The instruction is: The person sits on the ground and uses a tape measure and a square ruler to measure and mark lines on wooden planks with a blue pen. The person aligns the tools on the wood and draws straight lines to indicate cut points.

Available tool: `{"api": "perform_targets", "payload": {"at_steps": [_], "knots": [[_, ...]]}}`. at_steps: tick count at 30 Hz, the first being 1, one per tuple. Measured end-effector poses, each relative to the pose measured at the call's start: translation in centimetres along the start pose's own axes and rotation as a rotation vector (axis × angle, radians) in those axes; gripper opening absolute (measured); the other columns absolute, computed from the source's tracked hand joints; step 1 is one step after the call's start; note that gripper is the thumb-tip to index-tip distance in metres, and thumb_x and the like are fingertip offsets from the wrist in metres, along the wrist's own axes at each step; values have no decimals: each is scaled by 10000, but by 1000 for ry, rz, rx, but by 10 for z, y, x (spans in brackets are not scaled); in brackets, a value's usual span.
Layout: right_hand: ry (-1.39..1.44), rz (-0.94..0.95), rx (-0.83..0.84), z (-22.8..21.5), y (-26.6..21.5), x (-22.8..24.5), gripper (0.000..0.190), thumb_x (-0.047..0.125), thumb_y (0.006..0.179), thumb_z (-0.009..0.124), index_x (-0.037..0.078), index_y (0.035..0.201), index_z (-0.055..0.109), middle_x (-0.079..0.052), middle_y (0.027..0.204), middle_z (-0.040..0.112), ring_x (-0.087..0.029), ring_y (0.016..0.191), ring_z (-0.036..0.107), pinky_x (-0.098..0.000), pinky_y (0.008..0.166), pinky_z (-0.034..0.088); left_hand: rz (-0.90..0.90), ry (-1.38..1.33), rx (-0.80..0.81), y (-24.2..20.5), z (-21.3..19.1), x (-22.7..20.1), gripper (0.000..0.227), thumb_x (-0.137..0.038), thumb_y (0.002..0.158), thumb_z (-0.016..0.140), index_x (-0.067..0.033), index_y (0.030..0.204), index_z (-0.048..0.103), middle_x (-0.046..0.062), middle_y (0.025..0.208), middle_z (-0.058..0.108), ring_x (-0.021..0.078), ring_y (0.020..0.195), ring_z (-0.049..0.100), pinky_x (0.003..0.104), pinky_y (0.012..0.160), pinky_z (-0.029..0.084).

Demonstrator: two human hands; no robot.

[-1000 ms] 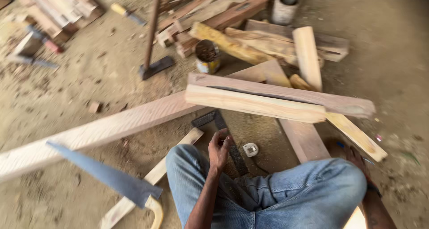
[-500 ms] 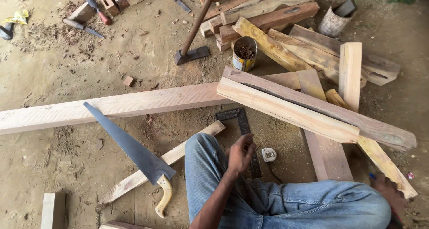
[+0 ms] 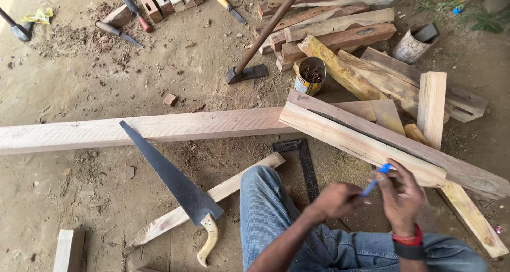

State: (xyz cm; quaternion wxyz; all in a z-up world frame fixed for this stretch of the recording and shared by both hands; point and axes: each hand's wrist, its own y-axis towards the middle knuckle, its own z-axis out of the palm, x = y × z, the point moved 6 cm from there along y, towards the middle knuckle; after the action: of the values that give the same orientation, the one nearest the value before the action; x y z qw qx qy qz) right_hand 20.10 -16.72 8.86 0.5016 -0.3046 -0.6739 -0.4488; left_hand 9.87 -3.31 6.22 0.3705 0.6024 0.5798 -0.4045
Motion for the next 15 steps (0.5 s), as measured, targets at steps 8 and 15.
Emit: {"api": "perform_targets", "payload": {"at_steps": [8, 15], "knots": [[-952, 191, 583, 78, -59, -123, 726, 402, 830, 797, 154, 1460, 535, -153, 1440, 499, -358, 1297, 532, -514, 982, 537, -186, -959, -725, -61, -70, 123, 272, -221, 1013, 625, -25, 1179, 715, 81, 821, 710, 126, 606, 599, 279, 536, 487], [-931, 298, 452, 77, -71, -158, 444, 278, 784, 780, 163, 1201, 682, -98, 1216, 654, -298, 1050, 687, -437, 888, 601, -237, -863, -833, -49, -91, 109, 288, -278, 1020, 497, -95, 1144, 682, 88, 936, 778, 158, 641, 676, 292, 543, 538]]}}
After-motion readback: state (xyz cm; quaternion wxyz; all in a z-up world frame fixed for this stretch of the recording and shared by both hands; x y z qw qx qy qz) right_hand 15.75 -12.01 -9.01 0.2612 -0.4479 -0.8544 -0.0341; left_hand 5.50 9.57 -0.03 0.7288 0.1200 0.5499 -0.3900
